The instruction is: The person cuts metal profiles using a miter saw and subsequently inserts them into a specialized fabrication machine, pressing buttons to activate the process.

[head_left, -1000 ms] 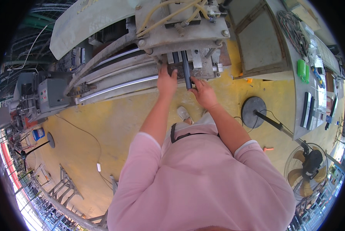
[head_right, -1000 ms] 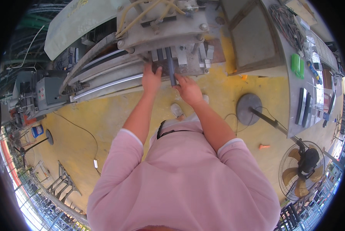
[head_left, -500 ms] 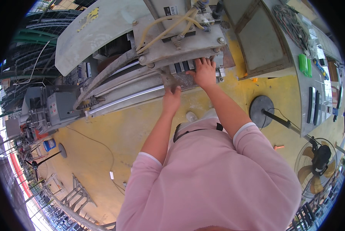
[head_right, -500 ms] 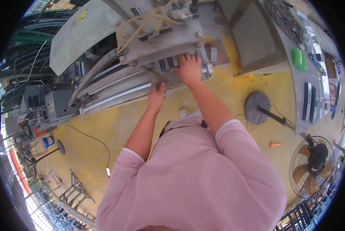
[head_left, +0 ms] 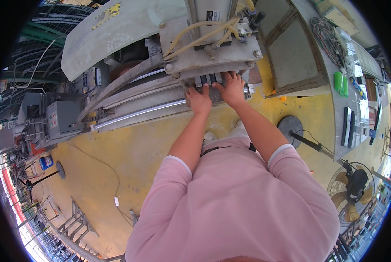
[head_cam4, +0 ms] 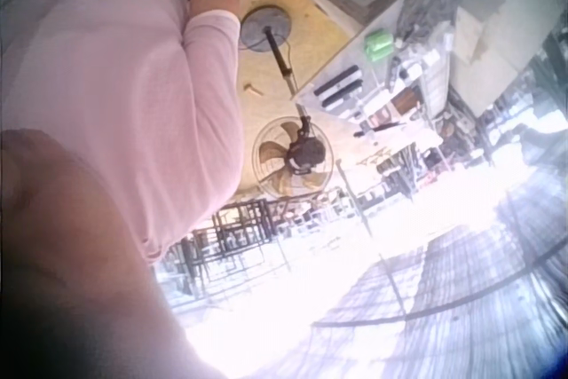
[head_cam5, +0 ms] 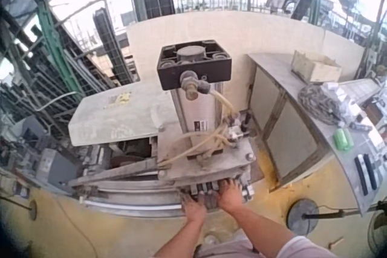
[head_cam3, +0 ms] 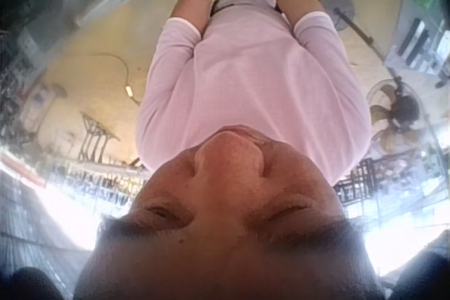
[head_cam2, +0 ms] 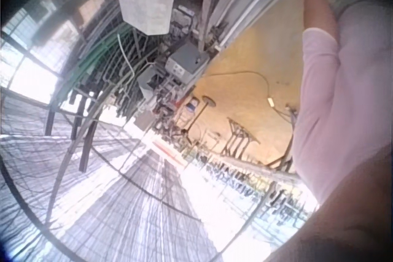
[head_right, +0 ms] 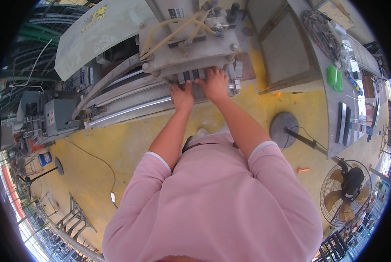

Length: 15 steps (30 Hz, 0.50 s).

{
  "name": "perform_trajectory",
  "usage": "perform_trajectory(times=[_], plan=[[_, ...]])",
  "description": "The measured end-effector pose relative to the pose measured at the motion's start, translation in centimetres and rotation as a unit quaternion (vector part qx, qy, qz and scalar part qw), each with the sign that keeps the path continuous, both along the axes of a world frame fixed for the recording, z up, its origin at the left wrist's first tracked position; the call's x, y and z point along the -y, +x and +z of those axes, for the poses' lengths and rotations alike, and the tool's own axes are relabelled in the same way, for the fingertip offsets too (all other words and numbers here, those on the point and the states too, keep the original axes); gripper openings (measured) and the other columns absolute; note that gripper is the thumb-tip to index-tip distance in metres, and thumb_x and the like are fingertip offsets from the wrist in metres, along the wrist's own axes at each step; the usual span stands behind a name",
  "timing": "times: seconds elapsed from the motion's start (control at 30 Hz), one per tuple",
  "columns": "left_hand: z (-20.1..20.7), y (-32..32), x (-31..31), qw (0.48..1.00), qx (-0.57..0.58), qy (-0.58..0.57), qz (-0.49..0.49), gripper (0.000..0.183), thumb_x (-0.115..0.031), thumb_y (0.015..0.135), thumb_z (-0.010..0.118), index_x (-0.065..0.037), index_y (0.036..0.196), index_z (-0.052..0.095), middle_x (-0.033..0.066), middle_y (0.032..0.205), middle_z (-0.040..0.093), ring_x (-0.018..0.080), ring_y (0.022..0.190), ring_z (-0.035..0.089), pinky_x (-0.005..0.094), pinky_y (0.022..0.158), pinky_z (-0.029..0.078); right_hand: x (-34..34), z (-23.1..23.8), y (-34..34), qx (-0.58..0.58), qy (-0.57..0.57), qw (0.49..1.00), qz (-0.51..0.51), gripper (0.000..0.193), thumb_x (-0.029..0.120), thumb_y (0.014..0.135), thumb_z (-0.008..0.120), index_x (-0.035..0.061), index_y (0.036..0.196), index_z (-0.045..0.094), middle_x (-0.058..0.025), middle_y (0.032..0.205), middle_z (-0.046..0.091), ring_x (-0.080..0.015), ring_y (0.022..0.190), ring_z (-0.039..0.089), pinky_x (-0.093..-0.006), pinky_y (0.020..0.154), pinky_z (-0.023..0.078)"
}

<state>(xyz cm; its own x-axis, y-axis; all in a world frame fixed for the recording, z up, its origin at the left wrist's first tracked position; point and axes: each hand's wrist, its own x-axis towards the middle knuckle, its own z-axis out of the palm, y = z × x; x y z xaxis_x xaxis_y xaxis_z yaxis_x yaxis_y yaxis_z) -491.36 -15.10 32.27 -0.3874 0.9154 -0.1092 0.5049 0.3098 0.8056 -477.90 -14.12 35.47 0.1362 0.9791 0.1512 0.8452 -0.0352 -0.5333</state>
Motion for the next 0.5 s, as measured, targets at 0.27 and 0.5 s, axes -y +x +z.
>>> perform_trajectory(times=[0.27, 0.5], plan=[[-0.6, -1.4, -0.4, 0.985, 0.168, -0.036, -0.007, 0.063, -0.046, 0.086, 0.069, 0.004, 0.123, 0.055, 0.0197, 0.118, 0.060, 0.0323, 0.105, 0.059, 0.0428, 0.090, 0.047, -1.7, 0.5, 1.3, -0.066, -0.024, 0.998, 0.008, 0.053, 0.036, 0.082, 0.070, 0.0047, 0.124, 0.059, -0.0177, 0.126, 0.059, -0.0427, 0.118, 0.052, -0.0510, 0.098, 0.042], [-1.1, -8.1, 8.9, 0.929, 0.353, -0.072, 0.084, 0.037, -0.027, 0.097, 0.060, -0.006, 0.128, 0.056, 0.0070, 0.106, 0.066, 0.0183, 0.090, 0.065, 0.0313, 0.072, 0.052, -1.7, 13.8, 15.0, 0.018, -0.237, 0.970, 0.058, 0.044, 0.034, 0.092, 0.059, 0.0043, 0.124, 0.061, -0.0216, 0.102, 0.070, -0.0358, 0.104, 0.065, -0.0443, 0.091, 0.049]])
